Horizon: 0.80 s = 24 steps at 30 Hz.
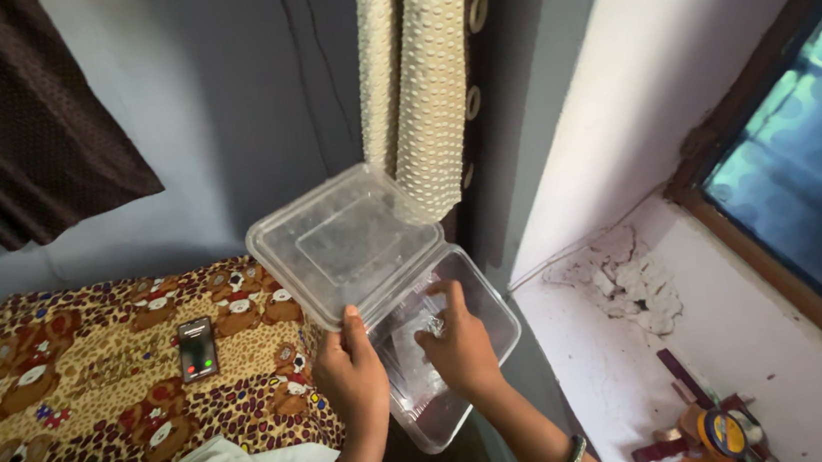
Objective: The person organizes various cosmetic items and personal accessories by placing them into a clear plastic container.
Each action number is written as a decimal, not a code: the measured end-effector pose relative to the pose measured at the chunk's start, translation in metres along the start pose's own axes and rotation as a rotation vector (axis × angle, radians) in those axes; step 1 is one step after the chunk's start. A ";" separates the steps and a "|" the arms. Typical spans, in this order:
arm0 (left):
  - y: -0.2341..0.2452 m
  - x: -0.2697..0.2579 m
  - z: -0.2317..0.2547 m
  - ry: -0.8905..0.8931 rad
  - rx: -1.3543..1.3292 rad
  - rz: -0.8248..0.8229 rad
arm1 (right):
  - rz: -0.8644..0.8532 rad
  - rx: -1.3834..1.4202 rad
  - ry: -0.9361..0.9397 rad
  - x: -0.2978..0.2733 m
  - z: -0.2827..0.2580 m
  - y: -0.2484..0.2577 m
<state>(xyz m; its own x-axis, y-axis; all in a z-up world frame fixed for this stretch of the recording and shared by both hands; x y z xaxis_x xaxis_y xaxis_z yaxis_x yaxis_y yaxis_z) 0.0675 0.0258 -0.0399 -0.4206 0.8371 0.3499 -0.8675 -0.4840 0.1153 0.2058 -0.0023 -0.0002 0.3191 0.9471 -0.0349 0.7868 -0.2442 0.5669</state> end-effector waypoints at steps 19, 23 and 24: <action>0.065 0.059 -0.129 0.438 -0.115 0.147 | -0.509 -0.169 0.477 0.026 -0.046 -0.138; 0.078 0.111 -0.165 0.469 -0.138 0.196 | -0.531 -0.199 0.461 0.062 -0.063 -0.202; 0.081 0.126 -0.174 0.496 -0.151 0.195 | -0.512 -0.195 0.473 0.071 -0.069 -0.217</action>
<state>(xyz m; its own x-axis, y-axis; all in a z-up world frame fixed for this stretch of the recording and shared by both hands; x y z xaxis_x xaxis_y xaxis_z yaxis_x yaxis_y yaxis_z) -0.1020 0.1362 -0.1486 -0.6204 0.7729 -0.1331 -0.7740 -0.6308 -0.0551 0.0210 0.1320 -0.0686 -0.3623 0.9321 -0.0005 0.6536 0.2544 0.7128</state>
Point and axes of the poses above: each hand's wrist, its own x-axis towards the middle knuckle, its own y-axis out of the back of the hand, z = x × y, the point moved 1 cm from there along x, towards the middle knuckle, and after that the axes turned 7 degrees about -x, right-handed, at the moved point
